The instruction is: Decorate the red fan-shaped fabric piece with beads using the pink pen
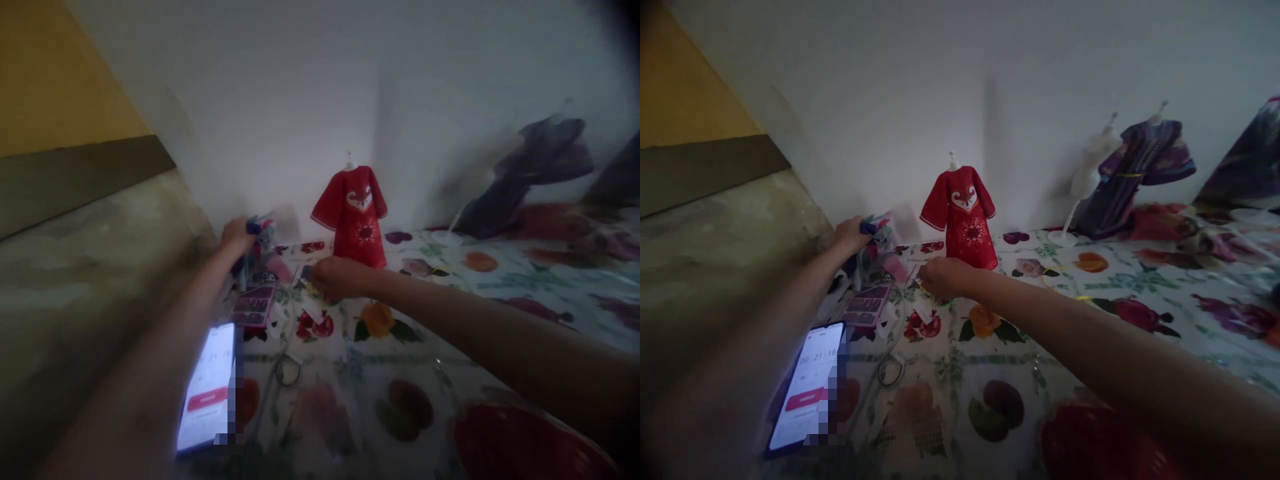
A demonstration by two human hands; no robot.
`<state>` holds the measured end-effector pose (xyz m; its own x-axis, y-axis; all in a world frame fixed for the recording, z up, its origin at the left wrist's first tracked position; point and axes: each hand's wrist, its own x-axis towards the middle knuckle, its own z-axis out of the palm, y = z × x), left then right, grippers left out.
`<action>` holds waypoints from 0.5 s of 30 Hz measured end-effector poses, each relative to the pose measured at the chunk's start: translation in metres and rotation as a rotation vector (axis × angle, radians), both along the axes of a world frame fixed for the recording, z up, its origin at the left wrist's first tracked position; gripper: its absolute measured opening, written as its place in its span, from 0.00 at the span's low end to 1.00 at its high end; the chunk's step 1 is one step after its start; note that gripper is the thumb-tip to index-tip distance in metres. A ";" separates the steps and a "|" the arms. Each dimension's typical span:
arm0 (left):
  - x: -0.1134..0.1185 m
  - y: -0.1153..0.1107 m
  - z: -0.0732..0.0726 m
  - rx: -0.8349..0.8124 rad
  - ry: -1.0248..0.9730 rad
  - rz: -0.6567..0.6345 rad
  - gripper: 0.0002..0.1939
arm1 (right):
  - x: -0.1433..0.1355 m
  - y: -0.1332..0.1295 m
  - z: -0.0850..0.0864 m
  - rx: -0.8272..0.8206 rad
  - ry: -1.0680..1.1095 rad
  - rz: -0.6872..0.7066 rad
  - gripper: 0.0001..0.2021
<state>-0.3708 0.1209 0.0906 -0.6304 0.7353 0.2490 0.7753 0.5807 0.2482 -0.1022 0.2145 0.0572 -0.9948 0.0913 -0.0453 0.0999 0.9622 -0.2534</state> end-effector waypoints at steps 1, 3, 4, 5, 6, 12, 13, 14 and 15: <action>0.000 -0.001 0.008 0.039 0.022 0.047 0.14 | -0.002 0.001 0.000 0.001 0.013 0.000 0.12; -0.001 -0.004 0.022 0.127 0.053 0.121 0.13 | -0.006 0.002 -0.002 0.003 0.041 0.000 0.12; 0.000 -0.006 0.027 0.169 0.062 0.142 0.12 | -0.009 0.003 -0.004 0.006 0.058 -0.004 0.12; 0.000 -0.008 0.032 0.209 0.069 0.156 0.12 | -0.012 0.003 -0.005 0.008 0.073 -0.010 0.11; 0.001 -0.010 0.035 0.248 0.074 0.165 0.12 | -0.016 0.003 -0.007 0.009 0.088 -0.021 0.11; 0.006 -0.027 0.049 0.412 0.087 0.149 0.11 | -0.060 -0.004 -0.011 -0.011 0.134 -0.146 0.13; 0.008 -0.031 0.051 0.430 0.091 0.140 0.10 | -0.070 -0.006 -0.012 -0.020 0.136 -0.171 0.14; 0.009 -0.035 0.052 0.445 0.096 0.130 0.10 | -0.081 -0.008 -0.012 -0.029 0.135 -0.196 0.15; 0.011 -0.039 0.054 0.458 0.101 0.121 0.09 | -0.091 -0.010 -0.013 -0.039 0.129 -0.222 0.16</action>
<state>-0.3599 0.0814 0.1442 -0.6608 0.4584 0.5944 0.7422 0.5169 0.4265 -0.1929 0.2047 0.0439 -0.9484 0.3085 0.0733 0.2717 0.9098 -0.3139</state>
